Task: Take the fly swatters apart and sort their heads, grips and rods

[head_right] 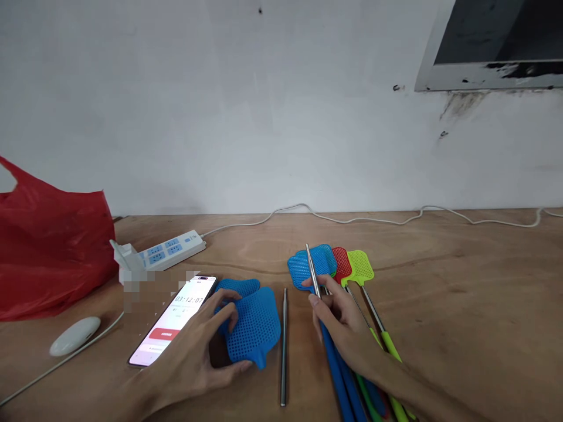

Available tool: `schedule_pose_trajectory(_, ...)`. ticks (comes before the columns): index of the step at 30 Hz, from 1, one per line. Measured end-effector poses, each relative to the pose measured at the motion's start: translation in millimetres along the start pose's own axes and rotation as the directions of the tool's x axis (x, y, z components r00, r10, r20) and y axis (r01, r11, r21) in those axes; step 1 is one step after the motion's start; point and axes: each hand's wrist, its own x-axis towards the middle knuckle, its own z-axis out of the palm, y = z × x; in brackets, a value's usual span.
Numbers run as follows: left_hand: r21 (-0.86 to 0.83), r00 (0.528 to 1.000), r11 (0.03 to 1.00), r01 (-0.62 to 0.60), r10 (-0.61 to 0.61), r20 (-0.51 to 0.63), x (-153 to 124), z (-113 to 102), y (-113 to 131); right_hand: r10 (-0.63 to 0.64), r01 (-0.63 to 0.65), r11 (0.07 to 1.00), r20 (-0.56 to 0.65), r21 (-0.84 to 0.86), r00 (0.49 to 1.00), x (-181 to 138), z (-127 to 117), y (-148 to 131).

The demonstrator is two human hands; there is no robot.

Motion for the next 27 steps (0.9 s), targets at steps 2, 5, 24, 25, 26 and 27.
schedule_pose_trajectory(2,-0.047,0.999,0.999,0.026,-0.028,-0.044,-0.2,-1.1,1.1,0.003,-0.004,1.0,0.075,0.007,0.997,-0.4,-2.5,-2.7)
schedule_pose_trajectory(5,-0.093,0.994,0.994,0.056,-0.065,-0.093,0.2,-2.1,1.6,0.112,-0.121,0.993,0.377,0.0,0.919,-2.2,-5.8,-9.0)
schedule_pose_trajectory(24,-0.084,0.975,0.983,0.164,-0.175,-0.14,-1.1,-0.6,-3.8,0.317,-0.364,0.931,0.556,-0.028,0.769,-3.2,-5.1,-11.1)
schedule_pose_trajectory(25,-0.086,0.972,0.981,0.172,-0.183,-0.15,-1.5,-0.2,-2.7,0.319,-0.366,0.93,0.556,-0.028,0.768,-2.6,-5.5,-10.0)
schedule_pose_trajectory(26,-0.092,0.968,0.979,0.183,-0.195,-0.158,-1.7,0.1,-1.4,0.319,-0.368,0.929,0.564,-0.028,0.762,-1.9,-6.0,-8.9)
schedule_pose_trajectory(27,-0.103,0.964,0.976,0.193,-0.208,-0.166,-1.9,0.3,-0.1,0.317,-0.371,0.928,0.576,-0.026,0.754,-1.2,-6.7,-7.9)
